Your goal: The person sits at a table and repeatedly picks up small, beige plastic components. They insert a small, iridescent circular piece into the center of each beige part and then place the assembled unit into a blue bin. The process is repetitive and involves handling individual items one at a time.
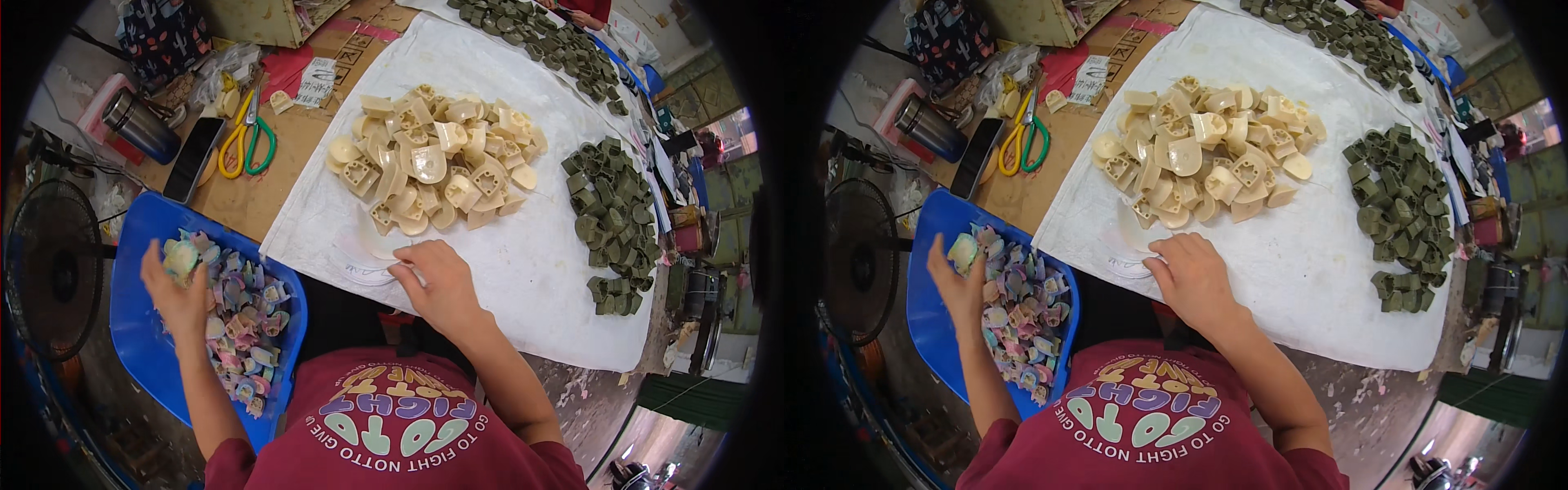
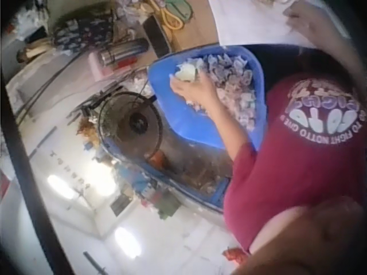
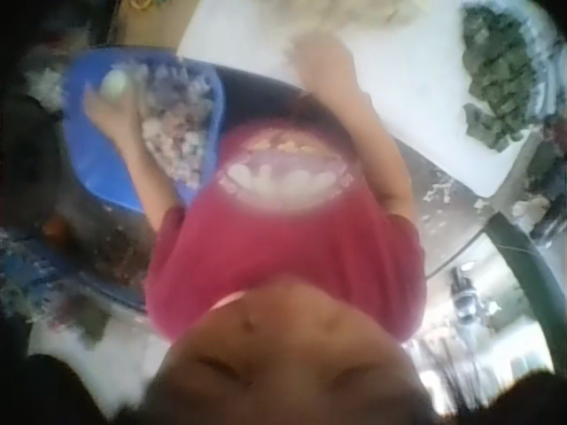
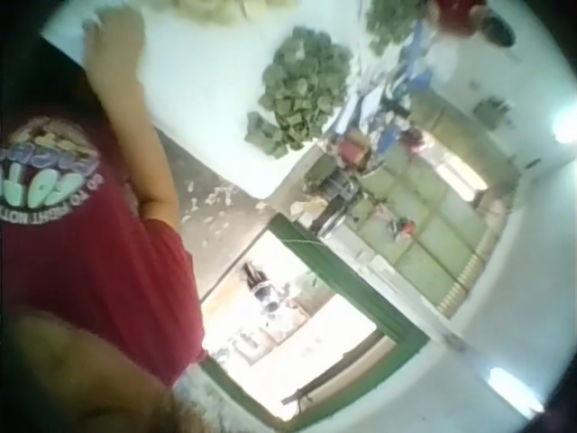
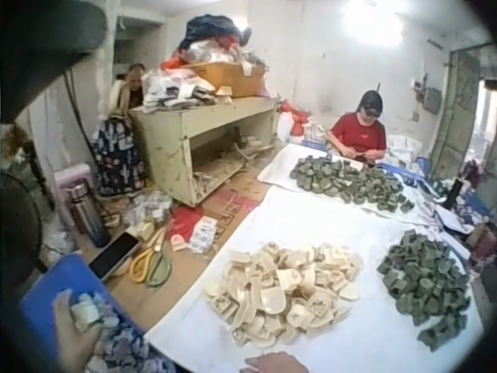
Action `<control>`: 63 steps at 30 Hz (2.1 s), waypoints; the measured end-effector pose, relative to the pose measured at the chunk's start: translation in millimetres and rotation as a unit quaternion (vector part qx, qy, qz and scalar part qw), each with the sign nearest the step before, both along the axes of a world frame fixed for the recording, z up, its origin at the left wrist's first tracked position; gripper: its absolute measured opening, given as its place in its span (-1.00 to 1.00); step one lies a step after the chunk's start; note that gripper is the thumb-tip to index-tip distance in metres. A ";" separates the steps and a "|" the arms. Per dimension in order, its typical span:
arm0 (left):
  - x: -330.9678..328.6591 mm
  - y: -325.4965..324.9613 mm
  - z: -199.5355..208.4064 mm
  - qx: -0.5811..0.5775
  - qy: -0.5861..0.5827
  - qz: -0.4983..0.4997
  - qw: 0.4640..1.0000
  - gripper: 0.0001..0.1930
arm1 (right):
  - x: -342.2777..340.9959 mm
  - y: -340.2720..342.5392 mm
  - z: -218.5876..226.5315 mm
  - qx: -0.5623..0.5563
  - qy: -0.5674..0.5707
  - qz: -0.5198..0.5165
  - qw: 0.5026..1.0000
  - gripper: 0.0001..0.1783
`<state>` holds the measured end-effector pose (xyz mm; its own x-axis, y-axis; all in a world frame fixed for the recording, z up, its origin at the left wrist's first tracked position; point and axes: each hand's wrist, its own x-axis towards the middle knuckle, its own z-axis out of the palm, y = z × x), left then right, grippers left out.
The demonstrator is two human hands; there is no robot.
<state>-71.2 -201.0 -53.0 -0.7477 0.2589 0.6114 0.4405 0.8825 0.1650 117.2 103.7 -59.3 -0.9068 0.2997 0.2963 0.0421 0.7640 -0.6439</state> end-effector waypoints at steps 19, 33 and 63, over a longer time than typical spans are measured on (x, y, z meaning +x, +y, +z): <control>87.6 139.9 -20.7 0.165 -0.249 -0.413 0.860 -0.54 | 20.3 44.2 25.4 -0.112 0.124 -0.196 0.966 -0.92; 101.8 199.5 10.6 0.580 -0.681 -0.238 0.378 -0.61 | 41.8 29.5 29.2 -0.107 0.138 -0.165 0.971 -0.81; 127.0 181.9 25.4 0.508 -0.589 -0.410 0.477 -0.62 | 33.2 26.4 16.7 -0.253 0.046 -0.144 0.955 -0.92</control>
